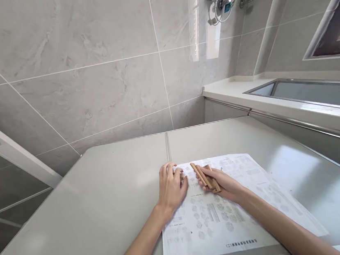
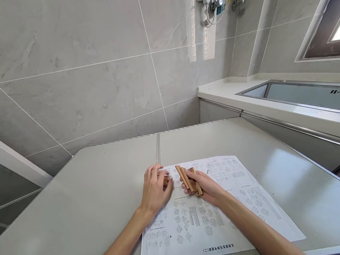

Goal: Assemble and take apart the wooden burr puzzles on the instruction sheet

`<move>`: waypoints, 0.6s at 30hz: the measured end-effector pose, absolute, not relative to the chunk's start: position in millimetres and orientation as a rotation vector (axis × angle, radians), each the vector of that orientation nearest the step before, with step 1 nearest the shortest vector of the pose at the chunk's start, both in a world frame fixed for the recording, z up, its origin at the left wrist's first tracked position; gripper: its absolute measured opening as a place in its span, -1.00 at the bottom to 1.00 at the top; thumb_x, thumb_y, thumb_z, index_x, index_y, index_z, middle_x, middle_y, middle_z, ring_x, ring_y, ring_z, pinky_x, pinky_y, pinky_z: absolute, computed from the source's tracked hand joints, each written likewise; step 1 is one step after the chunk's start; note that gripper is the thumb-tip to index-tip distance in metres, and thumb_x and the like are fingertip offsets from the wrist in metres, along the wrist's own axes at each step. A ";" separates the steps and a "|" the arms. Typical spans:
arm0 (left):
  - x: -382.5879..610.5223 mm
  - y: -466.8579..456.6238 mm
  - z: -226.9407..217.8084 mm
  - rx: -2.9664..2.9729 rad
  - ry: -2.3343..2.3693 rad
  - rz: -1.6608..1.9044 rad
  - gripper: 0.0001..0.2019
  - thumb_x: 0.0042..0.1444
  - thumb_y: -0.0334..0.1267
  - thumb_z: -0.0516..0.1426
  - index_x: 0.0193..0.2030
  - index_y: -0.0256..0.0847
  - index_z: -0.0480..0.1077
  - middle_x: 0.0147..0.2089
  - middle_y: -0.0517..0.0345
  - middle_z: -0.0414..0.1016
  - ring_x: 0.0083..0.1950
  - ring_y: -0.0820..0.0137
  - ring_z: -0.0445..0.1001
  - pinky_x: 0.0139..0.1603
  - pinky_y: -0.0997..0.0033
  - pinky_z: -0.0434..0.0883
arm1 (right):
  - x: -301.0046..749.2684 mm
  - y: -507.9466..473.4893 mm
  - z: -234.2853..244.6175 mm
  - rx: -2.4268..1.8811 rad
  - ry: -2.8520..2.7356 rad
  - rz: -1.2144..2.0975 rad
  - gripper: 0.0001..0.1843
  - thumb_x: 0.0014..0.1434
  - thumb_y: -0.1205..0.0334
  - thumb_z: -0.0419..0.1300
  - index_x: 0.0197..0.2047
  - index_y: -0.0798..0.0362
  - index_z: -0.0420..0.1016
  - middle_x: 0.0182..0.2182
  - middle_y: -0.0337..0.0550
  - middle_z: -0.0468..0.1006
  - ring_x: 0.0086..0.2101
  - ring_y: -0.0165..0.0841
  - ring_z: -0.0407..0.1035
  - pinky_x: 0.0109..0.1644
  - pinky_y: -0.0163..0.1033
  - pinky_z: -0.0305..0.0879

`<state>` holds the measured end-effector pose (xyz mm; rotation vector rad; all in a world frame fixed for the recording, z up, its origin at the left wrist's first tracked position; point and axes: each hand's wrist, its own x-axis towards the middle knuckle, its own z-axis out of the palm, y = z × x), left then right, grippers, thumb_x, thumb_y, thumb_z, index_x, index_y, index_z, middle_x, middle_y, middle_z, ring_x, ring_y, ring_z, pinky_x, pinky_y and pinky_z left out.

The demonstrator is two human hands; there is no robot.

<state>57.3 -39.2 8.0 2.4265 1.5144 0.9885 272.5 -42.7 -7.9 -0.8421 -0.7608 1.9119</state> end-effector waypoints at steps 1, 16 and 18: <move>59.1 -40.7 10.3 2.399 1.491 0.991 -0.88 0.37 -0.22 0.09 -0.14 -0.11 0.45 0.10 -0.08 0.49 0.24 -0.02 0.38 0.28 -0.16 0.34 | 272.3 -42.7 -7.9 -0.832 -0.768 1.906 -0.72 0.34 0.01 0.37 -0.07 0.06 0.61 -0.16 -0.02 0.64 -0.24 -0.28 0.59 -0.19 -0.21 0.64; 87.2 -62.5 10.8 1.713 1.152 0.753 -0.42 0.43 0.26 -0.07 -0.34 -0.19 0.41 -0.37 0.09 0.66 -0.64 0.38 0.52 -0.64 0.40 0.30 | 271.1 -50.0 7.0 -0.623 -1.008 1.922 -0.55 0.33 -0.02 0.35 0.19 -0.02 0.52 0.03 0.01 0.64 -0.32 -0.25 0.55 -0.28 -0.12 0.54; 88.3 -61.1 7.3 1.656 1.133 0.765 -0.45 0.41 0.28 -0.02 -0.29 -0.19 0.38 -0.36 0.09 0.65 -0.64 0.39 0.53 -0.68 0.45 0.25 | 270.8 -50.1 5.6 -0.632 -0.998 1.918 -0.55 0.33 -0.01 0.35 0.20 -0.03 0.50 -0.01 -0.01 0.64 -0.28 -0.24 0.55 -0.27 -0.15 0.53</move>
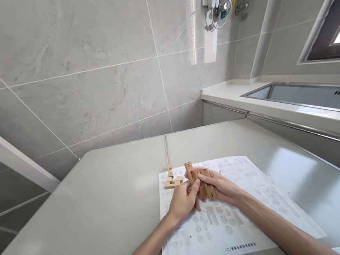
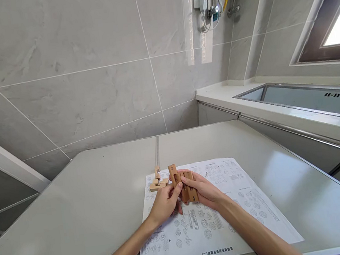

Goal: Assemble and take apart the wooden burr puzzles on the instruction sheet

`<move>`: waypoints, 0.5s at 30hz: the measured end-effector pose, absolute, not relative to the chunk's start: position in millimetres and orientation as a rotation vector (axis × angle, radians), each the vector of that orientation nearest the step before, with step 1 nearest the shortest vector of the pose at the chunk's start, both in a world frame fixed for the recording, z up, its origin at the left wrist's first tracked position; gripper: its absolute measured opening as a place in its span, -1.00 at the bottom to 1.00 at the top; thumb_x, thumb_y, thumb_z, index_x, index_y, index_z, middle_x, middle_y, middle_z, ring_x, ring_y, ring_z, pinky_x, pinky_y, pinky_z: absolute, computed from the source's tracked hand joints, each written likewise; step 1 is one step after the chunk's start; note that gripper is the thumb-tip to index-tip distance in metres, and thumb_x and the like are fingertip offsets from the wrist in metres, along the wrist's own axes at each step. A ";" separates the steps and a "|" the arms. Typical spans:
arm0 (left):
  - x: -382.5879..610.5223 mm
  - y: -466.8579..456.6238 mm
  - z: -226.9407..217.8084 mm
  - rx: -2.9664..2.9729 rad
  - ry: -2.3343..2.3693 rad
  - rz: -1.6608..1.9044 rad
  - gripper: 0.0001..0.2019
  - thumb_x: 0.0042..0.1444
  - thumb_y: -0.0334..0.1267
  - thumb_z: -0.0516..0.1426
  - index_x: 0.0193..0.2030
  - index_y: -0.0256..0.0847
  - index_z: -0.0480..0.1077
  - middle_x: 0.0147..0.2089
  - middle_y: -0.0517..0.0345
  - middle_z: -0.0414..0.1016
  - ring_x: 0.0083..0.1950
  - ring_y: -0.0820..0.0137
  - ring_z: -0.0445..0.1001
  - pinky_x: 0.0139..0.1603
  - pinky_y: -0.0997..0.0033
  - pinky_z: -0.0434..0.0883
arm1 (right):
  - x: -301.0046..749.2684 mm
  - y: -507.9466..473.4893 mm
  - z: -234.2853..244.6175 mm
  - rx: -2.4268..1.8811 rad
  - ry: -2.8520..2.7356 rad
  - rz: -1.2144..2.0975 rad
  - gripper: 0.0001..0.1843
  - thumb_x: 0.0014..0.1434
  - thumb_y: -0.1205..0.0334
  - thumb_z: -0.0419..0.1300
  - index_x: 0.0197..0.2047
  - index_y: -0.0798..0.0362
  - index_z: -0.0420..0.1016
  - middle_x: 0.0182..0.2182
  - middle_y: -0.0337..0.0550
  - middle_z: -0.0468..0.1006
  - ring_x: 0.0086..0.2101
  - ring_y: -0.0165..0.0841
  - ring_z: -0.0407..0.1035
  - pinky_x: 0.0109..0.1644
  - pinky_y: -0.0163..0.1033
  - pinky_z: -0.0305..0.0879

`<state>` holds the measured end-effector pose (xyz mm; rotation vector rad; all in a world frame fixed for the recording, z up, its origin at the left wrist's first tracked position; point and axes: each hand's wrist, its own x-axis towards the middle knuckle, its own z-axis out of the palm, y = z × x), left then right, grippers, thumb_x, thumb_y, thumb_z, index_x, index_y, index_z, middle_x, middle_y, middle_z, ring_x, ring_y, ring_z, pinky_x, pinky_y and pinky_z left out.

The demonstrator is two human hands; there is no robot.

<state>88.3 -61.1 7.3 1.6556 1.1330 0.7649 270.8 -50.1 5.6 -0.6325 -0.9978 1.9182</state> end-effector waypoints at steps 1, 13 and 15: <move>88.5 -60.4 5.7 1.634 1.124 0.774 -0.46 0.39 0.28 -0.01 -0.28 -0.20 0.36 -0.36 0.10 0.63 -0.64 0.39 0.53 -0.69 0.46 0.24 | 271.0 -49.8 4.6 -0.643 -0.983 1.917 -0.56 0.33 0.00 0.36 0.20 -0.04 0.50 -0.04 -0.03 0.64 -0.25 -0.23 0.55 -0.26 -0.15 0.53; 85.9 -53.0 -3.1 1.502 1.045 0.873 -0.46 0.41 0.26 -0.03 -0.18 -0.25 0.38 -0.31 0.08 0.60 -0.64 0.51 0.45 -0.69 0.55 0.19 | 277.0 -38.9 -2.4 -0.670 -0.817 1.827 -0.65 0.34 -0.01 0.35 0.10 -0.01 0.60 -0.12 -0.02 0.69 -0.13 -0.14 0.58 -0.10 -0.11 0.53; 85.3 -52.3 -3.4 1.494 1.029 0.878 -0.46 0.41 0.25 -0.03 -0.12 -0.26 0.40 -0.30 0.08 0.59 -0.63 0.51 0.45 -0.68 0.55 0.20 | 278.3 -36.6 -3.4 -0.691 -0.775 1.813 -0.64 0.32 0.01 0.38 0.10 -0.01 0.61 0.00 0.00 0.68 0.01 -0.10 0.56 -0.02 -0.11 0.53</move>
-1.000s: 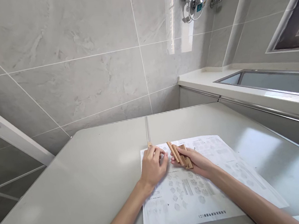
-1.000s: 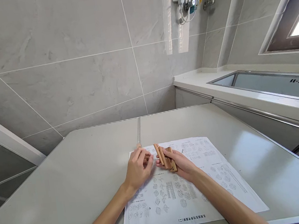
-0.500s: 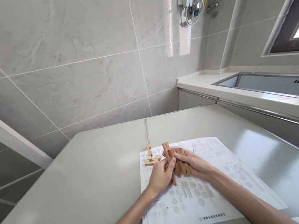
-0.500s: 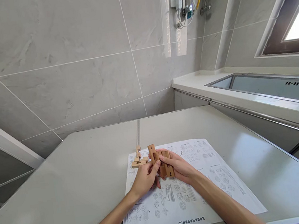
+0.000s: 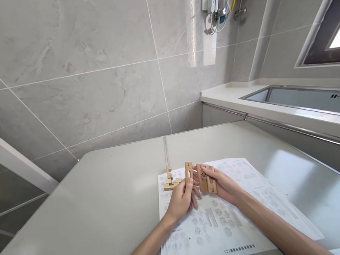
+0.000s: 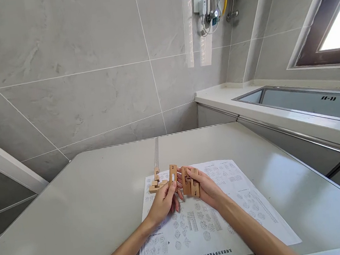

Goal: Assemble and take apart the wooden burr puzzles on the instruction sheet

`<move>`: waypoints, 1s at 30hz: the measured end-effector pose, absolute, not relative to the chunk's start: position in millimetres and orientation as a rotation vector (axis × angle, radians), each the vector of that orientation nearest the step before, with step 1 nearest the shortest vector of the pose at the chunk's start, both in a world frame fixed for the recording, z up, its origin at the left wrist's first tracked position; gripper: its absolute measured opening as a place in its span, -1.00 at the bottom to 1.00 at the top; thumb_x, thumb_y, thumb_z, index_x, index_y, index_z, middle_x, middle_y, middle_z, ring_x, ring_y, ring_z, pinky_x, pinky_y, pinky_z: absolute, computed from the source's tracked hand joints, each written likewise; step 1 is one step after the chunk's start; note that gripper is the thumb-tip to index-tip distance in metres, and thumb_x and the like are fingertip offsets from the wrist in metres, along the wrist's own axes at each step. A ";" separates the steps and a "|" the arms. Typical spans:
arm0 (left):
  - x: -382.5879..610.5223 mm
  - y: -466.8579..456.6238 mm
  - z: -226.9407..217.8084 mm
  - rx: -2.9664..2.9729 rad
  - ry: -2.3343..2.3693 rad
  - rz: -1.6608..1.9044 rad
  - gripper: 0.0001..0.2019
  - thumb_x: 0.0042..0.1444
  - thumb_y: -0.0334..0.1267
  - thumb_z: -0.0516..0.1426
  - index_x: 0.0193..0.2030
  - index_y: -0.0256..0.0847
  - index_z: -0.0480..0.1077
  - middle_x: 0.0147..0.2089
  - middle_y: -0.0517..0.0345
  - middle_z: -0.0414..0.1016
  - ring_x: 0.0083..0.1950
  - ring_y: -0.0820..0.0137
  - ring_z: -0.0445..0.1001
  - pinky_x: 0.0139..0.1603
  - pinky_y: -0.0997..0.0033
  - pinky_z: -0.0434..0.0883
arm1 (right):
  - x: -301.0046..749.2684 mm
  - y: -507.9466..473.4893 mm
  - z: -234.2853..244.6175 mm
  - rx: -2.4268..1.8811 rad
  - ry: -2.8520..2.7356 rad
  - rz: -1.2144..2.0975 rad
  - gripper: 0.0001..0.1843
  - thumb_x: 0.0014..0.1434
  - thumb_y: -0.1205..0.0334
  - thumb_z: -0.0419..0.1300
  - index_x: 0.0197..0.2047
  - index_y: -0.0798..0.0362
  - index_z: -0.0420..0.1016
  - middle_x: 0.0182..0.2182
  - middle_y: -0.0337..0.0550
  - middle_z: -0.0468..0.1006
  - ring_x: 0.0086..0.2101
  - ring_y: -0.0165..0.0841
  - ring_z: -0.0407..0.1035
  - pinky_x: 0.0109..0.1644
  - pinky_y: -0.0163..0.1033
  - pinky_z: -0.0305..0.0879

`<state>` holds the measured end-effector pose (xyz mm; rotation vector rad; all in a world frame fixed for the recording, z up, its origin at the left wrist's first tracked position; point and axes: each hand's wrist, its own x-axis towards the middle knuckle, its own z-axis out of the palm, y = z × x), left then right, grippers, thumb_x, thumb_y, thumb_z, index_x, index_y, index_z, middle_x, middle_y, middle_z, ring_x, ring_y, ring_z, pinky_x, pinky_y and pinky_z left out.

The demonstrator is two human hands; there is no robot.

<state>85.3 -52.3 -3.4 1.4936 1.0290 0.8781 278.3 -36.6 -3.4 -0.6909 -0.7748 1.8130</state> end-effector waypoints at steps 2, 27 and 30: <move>85.0 -52.3 -3.4 1.488 1.019 0.880 -0.46 0.42 0.24 -0.03 -0.09 -0.26 0.40 -0.33 0.11 0.57 -0.63 0.52 0.43 -0.67 0.55 0.20 | 279.1 -34.9 -4.9 -0.699 -0.746 1.815 -0.62 0.31 0.02 0.39 0.12 -0.02 0.62 0.09 -0.01 0.66 0.11 -0.07 0.52 0.04 -0.10 0.53; 78.2 -59.0 16.1 1.284 0.750 0.653 -0.61 0.39 0.19 0.06 -0.17 -0.11 0.20 -0.52 0.46 0.00 -0.55 0.54 -0.12 -0.52 0.47 -0.07 | 284.2 -27.7 -14.1 -0.773 -0.538 1.796 -0.68 0.40 -0.09 0.19 -0.17 -0.01 0.57 -0.22 -0.05 0.68 -0.48 -0.32 0.43 -0.36 -0.17 0.51; 78.3 -58.3 15.9 1.271 0.748 0.646 -0.61 0.38 0.18 0.08 -0.19 -0.10 0.17 -0.52 0.46 0.01 -0.56 0.53 -0.11 -0.52 0.47 -0.07 | 283.2 -28.6 -10.7 -0.732 -0.541 1.822 -0.73 0.42 0.00 0.16 -0.15 -0.02 0.57 -0.18 -0.08 0.67 -0.39 -0.31 0.47 -0.28 -0.20 0.50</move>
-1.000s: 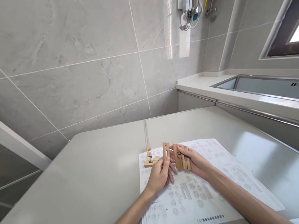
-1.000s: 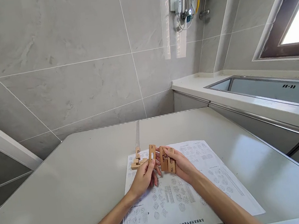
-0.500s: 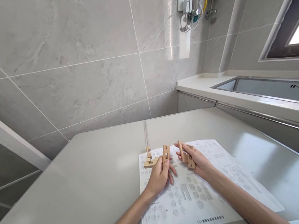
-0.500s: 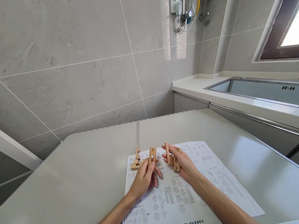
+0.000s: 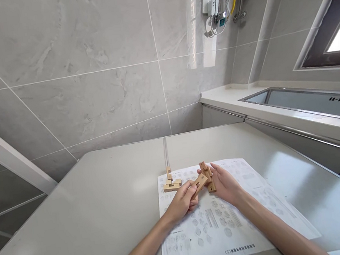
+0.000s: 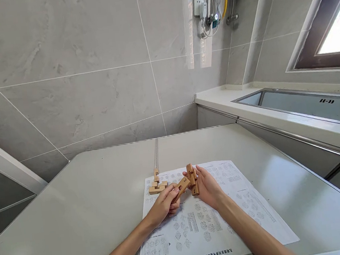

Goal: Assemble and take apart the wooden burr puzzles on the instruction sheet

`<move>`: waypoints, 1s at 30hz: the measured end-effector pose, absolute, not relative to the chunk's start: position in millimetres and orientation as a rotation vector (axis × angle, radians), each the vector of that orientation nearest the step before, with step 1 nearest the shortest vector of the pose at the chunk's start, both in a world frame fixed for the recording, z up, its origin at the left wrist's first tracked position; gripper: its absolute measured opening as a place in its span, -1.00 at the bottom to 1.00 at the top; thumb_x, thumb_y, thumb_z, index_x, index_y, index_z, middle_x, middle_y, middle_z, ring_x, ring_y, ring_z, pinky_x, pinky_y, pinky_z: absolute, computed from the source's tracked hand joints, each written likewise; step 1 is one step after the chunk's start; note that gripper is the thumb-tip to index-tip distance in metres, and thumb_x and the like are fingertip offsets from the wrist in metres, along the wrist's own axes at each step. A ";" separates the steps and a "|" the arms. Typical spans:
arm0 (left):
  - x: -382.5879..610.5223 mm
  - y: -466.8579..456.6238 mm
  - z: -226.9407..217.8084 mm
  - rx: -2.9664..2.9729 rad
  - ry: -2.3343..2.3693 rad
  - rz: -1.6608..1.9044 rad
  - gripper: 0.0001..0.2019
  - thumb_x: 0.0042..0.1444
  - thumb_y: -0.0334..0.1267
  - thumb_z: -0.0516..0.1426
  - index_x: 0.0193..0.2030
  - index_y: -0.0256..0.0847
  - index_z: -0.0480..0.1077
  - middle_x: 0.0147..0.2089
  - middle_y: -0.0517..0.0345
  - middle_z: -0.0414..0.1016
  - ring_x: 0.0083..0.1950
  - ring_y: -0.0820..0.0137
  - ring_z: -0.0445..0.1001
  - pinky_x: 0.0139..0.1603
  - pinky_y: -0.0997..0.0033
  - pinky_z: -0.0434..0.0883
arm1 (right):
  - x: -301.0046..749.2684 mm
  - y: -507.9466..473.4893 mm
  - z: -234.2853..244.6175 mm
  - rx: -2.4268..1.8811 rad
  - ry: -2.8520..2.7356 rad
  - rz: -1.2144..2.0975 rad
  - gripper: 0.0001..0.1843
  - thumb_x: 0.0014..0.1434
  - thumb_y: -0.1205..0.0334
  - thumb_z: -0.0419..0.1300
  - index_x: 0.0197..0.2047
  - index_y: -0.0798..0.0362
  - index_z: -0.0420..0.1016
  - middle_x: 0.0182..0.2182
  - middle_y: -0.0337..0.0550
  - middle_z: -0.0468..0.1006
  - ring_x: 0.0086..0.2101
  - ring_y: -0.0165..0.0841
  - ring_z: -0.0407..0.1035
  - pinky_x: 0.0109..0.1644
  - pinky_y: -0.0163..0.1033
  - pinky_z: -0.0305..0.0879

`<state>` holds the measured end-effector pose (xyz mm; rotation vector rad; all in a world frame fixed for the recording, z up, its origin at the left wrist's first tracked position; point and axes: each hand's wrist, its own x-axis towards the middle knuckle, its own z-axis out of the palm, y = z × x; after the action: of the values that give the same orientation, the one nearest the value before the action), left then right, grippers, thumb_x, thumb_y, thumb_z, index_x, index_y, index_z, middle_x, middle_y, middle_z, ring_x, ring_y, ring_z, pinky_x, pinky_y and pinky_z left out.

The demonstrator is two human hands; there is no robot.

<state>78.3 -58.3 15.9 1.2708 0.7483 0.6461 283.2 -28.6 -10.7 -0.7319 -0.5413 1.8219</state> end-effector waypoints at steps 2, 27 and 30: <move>78.9 -58.3 15.7 1.266 0.752 0.645 -0.60 0.37 0.19 0.09 -0.20 -0.10 0.17 -0.53 0.46 0.02 -0.56 0.54 -0.11 -0.52 0.47 -0.05 | 282.8 -28.7 -9.5 -0.721 -0.555 1.824 -0.81 0.40 0.07 0.21 -0.10 -0.04 0.59 -0.18 -0.11 0.67 -0.34 -0.31 0.48 -0.24 -0.23 0.49; 81.9 -55.4 12.2 1.157 0.856 0.814 -0.57 0.31 0.23 0.14 -0.21 -0.12 0.24 -0.54 0.44 0.07 -0.58 0.56 -0.05 -0.56 0.56 0.08 | 279.7 -31.4 -22.9 -1.051 -0.802 1.497 -0.54 0.18 -0.16 0.44 0.03 -0.08 0.62 -0.11 -0.16 0.70 -0.06 -0.25 0.57 -0.11 -0.32 0.53; 82.3 -55.5 11.5 1.151 0.859 0.816 -0.57 0.32 0.23 0.14 -0.20 -0.12 0.24 -0.54 0.44 0.07 -0.58 0.56 -0.04 -0.56 0.57 0.07 | 279.5 -29.7 -26.2 -1.070 -0.772 1.440 -0.57 0.18 -0.12 0.44 0.01 -0.07 0.60 -0.08 -0.14 0.71 -0.02 -0.23 0.59 -0.12 -0.33 0.56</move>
<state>82.3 -55.5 11.5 1.1511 0.8595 0.8161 279.5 -29.7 -26.2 -1.0702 -0.7716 1.4398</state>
